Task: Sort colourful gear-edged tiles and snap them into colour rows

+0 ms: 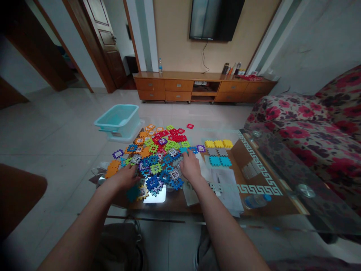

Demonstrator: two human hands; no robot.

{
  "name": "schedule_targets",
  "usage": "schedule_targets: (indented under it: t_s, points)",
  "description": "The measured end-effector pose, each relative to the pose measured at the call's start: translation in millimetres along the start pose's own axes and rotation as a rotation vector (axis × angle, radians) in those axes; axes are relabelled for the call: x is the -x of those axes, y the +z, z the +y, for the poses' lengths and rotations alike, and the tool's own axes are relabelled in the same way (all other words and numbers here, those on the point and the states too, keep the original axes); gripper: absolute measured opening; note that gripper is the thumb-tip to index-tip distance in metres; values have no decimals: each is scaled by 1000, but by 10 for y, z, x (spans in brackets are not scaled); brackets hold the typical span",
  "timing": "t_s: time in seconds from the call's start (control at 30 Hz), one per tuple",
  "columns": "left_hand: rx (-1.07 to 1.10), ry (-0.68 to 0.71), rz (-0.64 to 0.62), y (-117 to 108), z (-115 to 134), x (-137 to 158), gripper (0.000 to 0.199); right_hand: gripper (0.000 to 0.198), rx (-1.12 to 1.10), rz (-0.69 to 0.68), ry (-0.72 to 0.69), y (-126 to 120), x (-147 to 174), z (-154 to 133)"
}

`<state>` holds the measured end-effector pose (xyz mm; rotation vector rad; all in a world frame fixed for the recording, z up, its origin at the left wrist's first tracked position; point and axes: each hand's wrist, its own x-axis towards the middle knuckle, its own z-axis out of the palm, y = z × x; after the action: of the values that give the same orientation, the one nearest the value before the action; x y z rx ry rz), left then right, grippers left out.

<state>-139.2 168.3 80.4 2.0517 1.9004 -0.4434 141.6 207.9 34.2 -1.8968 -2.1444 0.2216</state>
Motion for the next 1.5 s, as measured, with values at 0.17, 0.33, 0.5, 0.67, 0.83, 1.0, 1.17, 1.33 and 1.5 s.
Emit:
schedule_targets:
  t_s: [0.17,0.33,0.5,0.67,0.83,1.0,1.17,1.33,1.5]
  points:
    - [-18,-14,-36,-8,-19,18,42,39,3,-72,1,99,-54,32]
    - [-44,-31,-10,-36,188,177,42,41,45,-85,-31,104,-32,57]
    - [-55,42,3,-44,557,392,42,44,57,-99,-98,89,11,71]
    - [-11,85,-39,-50,592,398,38,49,5,-57,-170,34,61,75]
    - [-36,63,-2,-80,405,315,36,48,-117,45,-259,-72,117,53]
    - [-23,87,-43,-21,298,293,38,38,-227,122,-264,-217,239,-23]
    - [-38,96,-77,22,256,292,56,23,-346,92,-188,-362,325,-54]
    - [-8,80,-111,24,233,268,70,19,-351,128,-79,-377,288,80]
    - [54,59,-144,15,155,211,71,22,-279,73,-9,-378,284,127]
